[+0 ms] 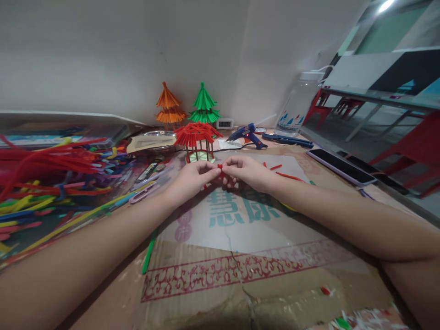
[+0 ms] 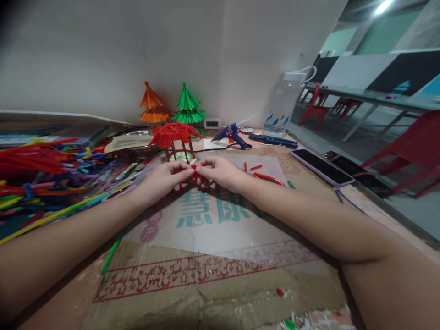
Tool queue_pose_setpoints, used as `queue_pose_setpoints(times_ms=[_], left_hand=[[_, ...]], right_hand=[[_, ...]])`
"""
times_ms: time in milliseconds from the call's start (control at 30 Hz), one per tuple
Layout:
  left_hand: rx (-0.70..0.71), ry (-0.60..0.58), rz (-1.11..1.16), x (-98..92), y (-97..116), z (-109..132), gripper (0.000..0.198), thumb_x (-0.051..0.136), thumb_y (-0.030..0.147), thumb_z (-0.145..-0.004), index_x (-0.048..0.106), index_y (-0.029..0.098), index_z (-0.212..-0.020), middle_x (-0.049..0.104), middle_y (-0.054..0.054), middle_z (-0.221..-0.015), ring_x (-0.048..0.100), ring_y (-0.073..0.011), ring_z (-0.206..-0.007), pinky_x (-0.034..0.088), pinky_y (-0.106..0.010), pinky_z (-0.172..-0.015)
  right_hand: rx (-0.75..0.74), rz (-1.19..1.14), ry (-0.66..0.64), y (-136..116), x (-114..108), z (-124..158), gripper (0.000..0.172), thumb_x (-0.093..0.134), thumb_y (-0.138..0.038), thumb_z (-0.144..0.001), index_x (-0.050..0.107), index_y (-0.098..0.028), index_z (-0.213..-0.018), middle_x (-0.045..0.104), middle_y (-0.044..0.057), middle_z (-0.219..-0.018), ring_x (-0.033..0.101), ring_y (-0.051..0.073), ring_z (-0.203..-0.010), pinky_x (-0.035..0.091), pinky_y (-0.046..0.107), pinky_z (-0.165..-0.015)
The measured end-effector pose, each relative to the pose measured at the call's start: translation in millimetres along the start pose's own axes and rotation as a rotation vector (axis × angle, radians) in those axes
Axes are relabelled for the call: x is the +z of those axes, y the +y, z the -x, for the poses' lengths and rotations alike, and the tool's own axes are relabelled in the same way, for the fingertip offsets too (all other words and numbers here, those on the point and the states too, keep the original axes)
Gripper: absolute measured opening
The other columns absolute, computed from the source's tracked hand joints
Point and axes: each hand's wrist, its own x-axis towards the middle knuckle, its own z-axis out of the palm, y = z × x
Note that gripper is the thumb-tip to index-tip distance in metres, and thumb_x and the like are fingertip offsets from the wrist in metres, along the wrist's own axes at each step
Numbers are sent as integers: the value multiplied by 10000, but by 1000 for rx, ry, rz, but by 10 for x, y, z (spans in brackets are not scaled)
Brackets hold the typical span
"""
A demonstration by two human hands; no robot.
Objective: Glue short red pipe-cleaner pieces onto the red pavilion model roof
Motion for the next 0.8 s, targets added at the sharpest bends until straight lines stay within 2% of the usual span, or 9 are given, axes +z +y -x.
queue_pose_setpoints(times_ms=[133,200,300,367,433,500,567,633,800], left_hand=[[-3,-2,0,-5,-11,-7,237,675,400,-815,664,163,-803,718,-34,-750,629,-144,-664,476,-263,-661],[25,13,0,-7,-36,-15,252,681,415,-810,661,164,-803,721,-36,-761,640,-150,-685,484,-267,-679],[40,12,18,-10,-89,-34,261,698,424,-798,654,167,-801,732,-40,-801,660,-156,-705,505,-273,-696],[37,-5,36,-11,-127,-47,268,699,432,-799,659,167,-814,737,-44,-833,673,-156,-720,517,-273,-707],[39,-12,44,-9,-157,-58,295,705,458,-794,661,167,-823,739,-44,-847,683,-158,-737,526,-275,-722],[41,-2,49,-4,-169,-63,319,711,479,-786,661,167,-825,738,-44,-849,687,-162,-750,533,-279,-733],[39,14,52,2,-157,-58,319,714,479,-780,659,167,-820,735,-42,-839,683,-163,-747,533,-278,-722],[32,15,44,8,-122,-44,304,718,464,-772,651,168,-800,728,-36,-806,673,-161,-722,528,-273,-690],[72,32,20,31,-32,18,268,698,423,-777,641,162,-794,698,-19,-744,641,-142,-661,494,-240,-611]], right_hand=[[3,-3,7,7,-34,-19,130,619,-238,-911,580,-181,-802,675,-14,-639,608,76,-502,395,149,-421],[-35,1,-85,-85,-121,48,149,659,-274,-892,597,-184,-791,661,-25,-615,607,77,-515,428,155,-458],[-44,85,-477,-393,-319,301,250,782,-409,-794,663,-190,-774,656,-31,-594,611,80,-526,480,166,-524],[68,179,-878,-648,-438,515,356,795,-536,-730,709,-193,-764,706,17,-638,635,100,-515,499,186,-517],[45,283,-1223,-865,-507,684,436,780,-577,-720,762,-182,-905,749,69,-730,688,122,-594,529,186,-592],[-2,446,-1322,-989,-526,766,460,715,-540,-819,749,-157,-1071,763,95,-834,714,136,-706,533,188,-676],[-54,565,-1219,-1003,-506,758,413,658,-476,-900,725,-138,-1128,757,90,-887,706,138,-770,518,200,-716],[-96,623,-994,-913,-456,682,346,622,-437,-936,724,-134,-1068,737,62,-858,680,131,-751,498,211,-694],[-273,890,-174,-426,-237,356,308,548,-420,-953,680,-158,-858,645,12,-699,536,121,-607,353,239,-545]])
